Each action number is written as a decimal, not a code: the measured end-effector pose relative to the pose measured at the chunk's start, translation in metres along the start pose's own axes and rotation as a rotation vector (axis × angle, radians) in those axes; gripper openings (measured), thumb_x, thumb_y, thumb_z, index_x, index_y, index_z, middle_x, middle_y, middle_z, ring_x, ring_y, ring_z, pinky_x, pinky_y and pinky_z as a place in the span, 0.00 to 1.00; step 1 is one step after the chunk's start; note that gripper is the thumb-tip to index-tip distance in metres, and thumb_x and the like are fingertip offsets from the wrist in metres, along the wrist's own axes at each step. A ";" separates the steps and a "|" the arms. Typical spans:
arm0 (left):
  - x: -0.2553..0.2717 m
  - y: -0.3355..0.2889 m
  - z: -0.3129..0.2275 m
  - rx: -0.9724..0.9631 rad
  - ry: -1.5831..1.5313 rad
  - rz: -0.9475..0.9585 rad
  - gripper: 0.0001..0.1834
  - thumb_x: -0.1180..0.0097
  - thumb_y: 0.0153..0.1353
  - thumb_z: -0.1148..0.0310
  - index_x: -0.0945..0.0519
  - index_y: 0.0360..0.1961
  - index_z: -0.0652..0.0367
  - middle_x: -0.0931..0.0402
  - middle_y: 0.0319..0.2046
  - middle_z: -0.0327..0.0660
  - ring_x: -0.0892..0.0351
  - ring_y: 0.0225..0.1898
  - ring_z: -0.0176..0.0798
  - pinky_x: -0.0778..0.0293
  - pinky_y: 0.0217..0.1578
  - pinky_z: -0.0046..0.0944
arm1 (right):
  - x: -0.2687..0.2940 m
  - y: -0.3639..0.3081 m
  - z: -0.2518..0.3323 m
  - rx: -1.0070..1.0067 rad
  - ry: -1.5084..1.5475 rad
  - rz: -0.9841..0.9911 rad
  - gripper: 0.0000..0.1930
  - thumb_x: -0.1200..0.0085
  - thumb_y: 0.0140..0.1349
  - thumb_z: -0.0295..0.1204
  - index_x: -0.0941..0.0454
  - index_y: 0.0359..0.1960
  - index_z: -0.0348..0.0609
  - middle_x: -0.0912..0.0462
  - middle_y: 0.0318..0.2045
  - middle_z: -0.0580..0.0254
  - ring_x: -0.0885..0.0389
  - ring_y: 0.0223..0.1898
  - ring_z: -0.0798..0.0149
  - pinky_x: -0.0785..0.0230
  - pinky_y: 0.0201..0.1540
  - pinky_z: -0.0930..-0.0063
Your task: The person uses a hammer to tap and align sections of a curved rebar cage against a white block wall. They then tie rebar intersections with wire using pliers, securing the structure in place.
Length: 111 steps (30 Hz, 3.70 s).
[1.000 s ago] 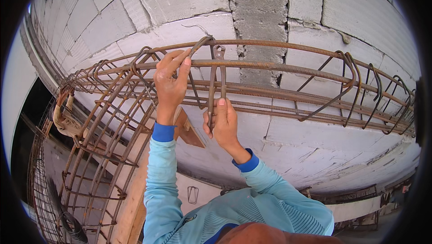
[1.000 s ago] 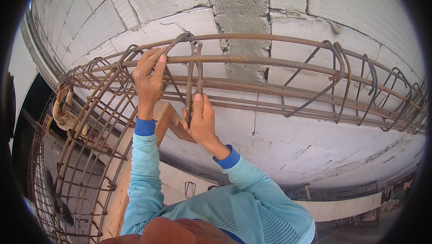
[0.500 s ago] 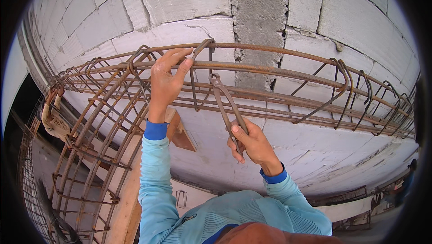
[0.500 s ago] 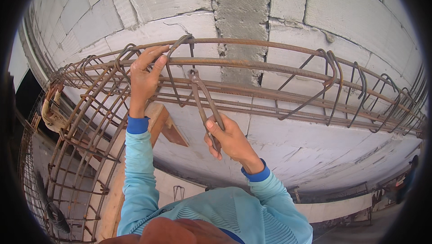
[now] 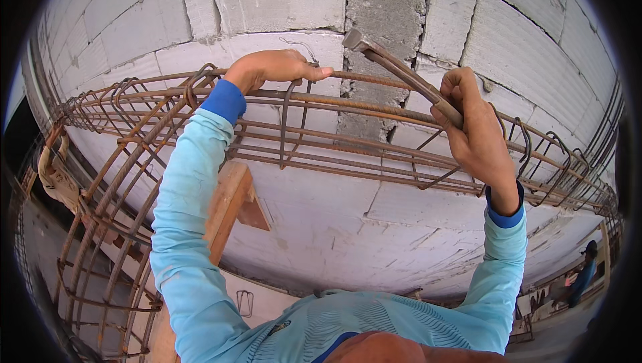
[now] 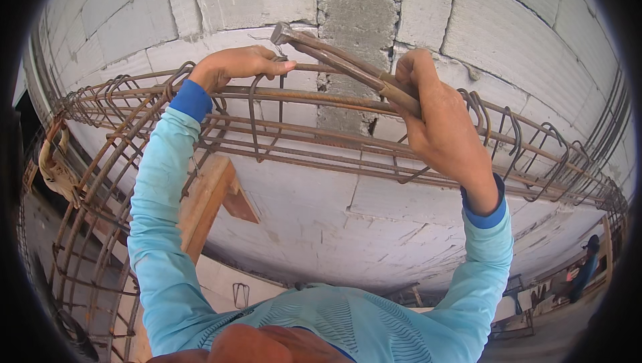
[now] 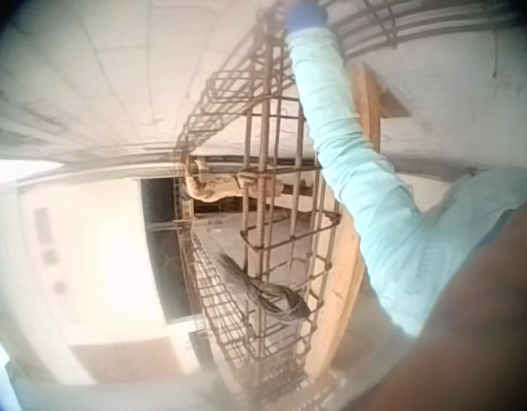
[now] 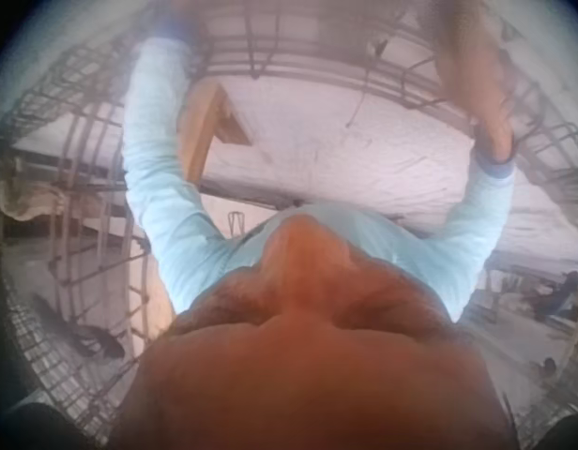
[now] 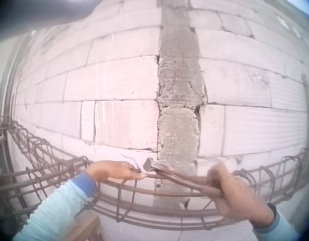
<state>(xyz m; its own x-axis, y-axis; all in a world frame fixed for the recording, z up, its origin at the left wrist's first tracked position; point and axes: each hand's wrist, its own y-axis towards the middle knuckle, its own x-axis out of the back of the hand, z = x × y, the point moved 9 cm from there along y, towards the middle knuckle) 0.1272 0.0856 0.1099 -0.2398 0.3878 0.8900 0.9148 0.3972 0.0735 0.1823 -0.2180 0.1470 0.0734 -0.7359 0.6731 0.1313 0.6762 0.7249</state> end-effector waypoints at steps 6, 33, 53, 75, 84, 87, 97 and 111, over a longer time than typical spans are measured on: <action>0.005 0.026 0.002 0.082 0.164 -0.147 0.33 0.29 0.53 0.43 0.14 0.28 0.72 0.16 0.30 0.58 0.15 0.35 0.54 0.22 0.40 0.46 | -0.013 0.061 -0.035 0.051 -0.260 -0.012 0.13 0.45 0.67 0.24 0.33 0.50 0.40 0.18 0.29 0.40 0.16 0.31 0.39 0.28 0.34 0.55; 0.005 0.009 0.005 -0.045 -0.078 -0.255 0.29 0.29 0.51 0.47 0.13 0.36 0.68 0.16 0.33 0.51 0.18 0.40 0.49 0.26 0.45 0.44 | -0.347 -0.098 0.129 -1.004 1.903 0.538 0.09 0.54 0.74 0.31 0.29 0.48 0.37 0.29 0.28 0.65 0.28 0.23 0.70 0.34 0.20 0.71; 0.003 0.013 0.006 -0.082 -0.050 -0.228 0.33 0.31 0.52 0.44 0.12 0.40 0.69 0.15 0.37 0.55 0.17 0.44 0.54 0.27 0.50 0.50 | -0.400 -0.040 0.124 -1.145 2.213 0.065 0.03 0.53 0.71 0.25 0.31 0.41 0.39 0.29 0.28 0.65 0.32 0.25 0.71 0.37 0.24 0.72; 0.002 0.016 0.006 -0.177 -0.061 -0.248 0.37 0.33 0.53 0.40 0.15 0.51 0.64 0.16 0.43 0.51 0.20 0.44 0.46 0.26 0.50 0.47 | -0.329 -0.157 0.147 -0.941 2.003 0.806 0.15 0.53 0.77 0.37 0.30 0.51 0.34 0.32 0.27 0.69 0.36 0.22 0.76 0.39 0.18 0.77; 0.001 0.011 0.004 -0.210 -0.090 -0.185 0.47 0.48 0.60 0.28 0.19 0.55 0.66 0.19 0.50 0.50 0.27 0.38 0.43 0.28 0.51 0.47 | -0.221 -0.133 0.057 -0.827 1.831 0.031 0.35 0.72 0.78 0.57 0.30 0.53 0.30 0.25 0.28 0.59 0.26 0.19 0.67 0.27 0.18 0.69; 0.001 0.013 0.012 -0.189 -0.157 -0.190 0.48 0.54 0.64 0.27 0.20 0.56 0.68 0.19 0.49 0.51 0.25 0.41 0.43 0.29 0.53 0.45 | -0.232 -0.103 0.050 -0.850 1.902 -0.038 0.37 0.74 0.77 0.60 0.30 0.53 0.31 0.25 0.28 0.59 0.26 0.21 0.67 0.26 0.21 0.67; 0.041 -0.039 0.074 -0.075 -0.061 -0.505 0.45 0.66 0.69 0.28 0.19 0.60 0.57 0.21 0.59 0.54 0.26 0.64 0.58 0.35 0.65 0.48 | -0.249 -0.005 0.077 -0.790 2.128 -0.009 0.34 0.70 0.77 0.61 0.30 0.47 0.37 0.30 0.24 0.65 0.30 0.22 0.68 0.32 0.24 0.68; 0.029 -0.055 0.044 -0.080 0.161 -0.420 0.46 0.54 0.62 0.25 0.19 0.60 0.56 0.21 0.58 0.55 0.26 0.64 0.55 0.33 0.64 0.49 | -0.256 -0.017 0.057 -0.884 2.209 -0.360 0.30 0.63 0.75 0.61 0.30 0.44 0.41 0.33 0.22 0.70 0.35 0.19 0.69 0.39 0.20 0.68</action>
<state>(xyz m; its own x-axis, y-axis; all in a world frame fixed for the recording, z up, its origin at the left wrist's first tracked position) 0.0559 0.1119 0.1114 -0.5475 0.0699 0.8339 0.7728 0.4245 0.4718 0.1053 -0.0386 -0.0291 0.3865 -0.1108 -0.9156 0.5399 0.8320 0.1272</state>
